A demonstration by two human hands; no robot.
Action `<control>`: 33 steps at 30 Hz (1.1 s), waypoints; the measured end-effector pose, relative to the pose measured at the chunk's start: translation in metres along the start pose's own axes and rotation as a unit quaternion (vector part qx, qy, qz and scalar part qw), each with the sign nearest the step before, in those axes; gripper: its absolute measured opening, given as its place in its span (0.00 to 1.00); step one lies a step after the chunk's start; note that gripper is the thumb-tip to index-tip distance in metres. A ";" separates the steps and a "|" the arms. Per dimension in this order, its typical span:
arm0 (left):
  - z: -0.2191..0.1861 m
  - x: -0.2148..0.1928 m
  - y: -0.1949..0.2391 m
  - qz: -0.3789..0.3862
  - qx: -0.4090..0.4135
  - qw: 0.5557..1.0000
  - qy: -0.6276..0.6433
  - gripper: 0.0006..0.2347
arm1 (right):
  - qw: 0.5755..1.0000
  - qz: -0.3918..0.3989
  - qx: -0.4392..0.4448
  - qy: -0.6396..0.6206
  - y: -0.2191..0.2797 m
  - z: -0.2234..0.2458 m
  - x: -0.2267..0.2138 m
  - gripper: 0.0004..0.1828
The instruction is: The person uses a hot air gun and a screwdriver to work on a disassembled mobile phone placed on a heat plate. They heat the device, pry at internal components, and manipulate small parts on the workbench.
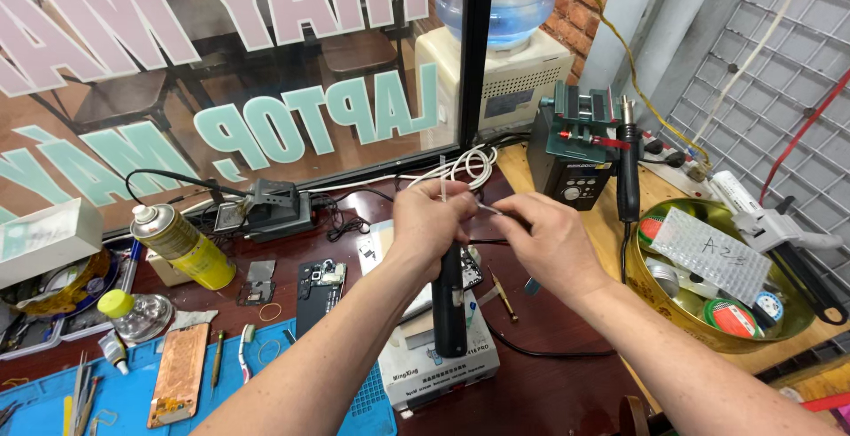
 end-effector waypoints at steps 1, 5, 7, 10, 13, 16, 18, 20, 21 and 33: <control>0.000 -0.005 -0.002 -0.011 -0.004 1.000 0.009 0.08 | 1.000 -0.007 0.005 0.000 0.006 -0.019 0.001 0.10; 0.004 -0.032 -0.007 -0.049 -0.025 0.996 0.068 0.07 | 0.962 0.066 0.233 0.123 0.053 -0.151 0.025 0.15; 0.008 -0.047 -0.009 -0.064 -0.041 0.992 0.105 0.07 | 0.879 0.145 0.452 0.050 0.107 -0.222 0.049 0.18; 0.019 -0.068 -0.008 -0.087 -0.077 0.983 0.145 0.07 | 0.822 0.158 0.548 0.009 0.155 -0.268 0.068 0.18; 0.029 -0.087 -0.002 -0.119 -0.107 0.974 0.163 0.07 | 0.902 0.129 0.372 0.177 0.126 -0.247 0.057 0.23; 0.033 -0.098 0.001 -0.153 -0.116 0.964 0.182 0.08 | 0.949 0.081 0.235 0.195 0.071 -0.178 0.049 0.21; 0.033 -0.102 0.002 -0.179 -0.118 0.957 0.197 0.08 | 0.953 0.090 0.281 -0.076 0.042 -0.130 0.063 0.20; 0.029 -0.097 0.001 -0.187 -0.094 0.954 0.216 0.08 | 0.900 0.167 0.259 -0.310 0.018 -0.061 0.086 0.22; 0.026 -0.094 -0.001 -0.191 -0.082 0.952 0.225 0.08 | 0.897 0.210 0.238 -0.308 0.015 -0.029 0.094 0.25; -0.024 -0.224 -0.007 -0.212 0.043 0.967 0.138 0.08 | 0.859 0.251 0.332 -0.298 0.012 0.013 0.074 0.15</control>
Point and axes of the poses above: each hand's wrist, its own y-axis away from the middle knuckle, its own x-axis out of the palm, z = x × y, the point moved 8 cm from there along -y, towards the middle knuckle, and after that the axes turned 1 degree about -y, right-handed, at the moved point
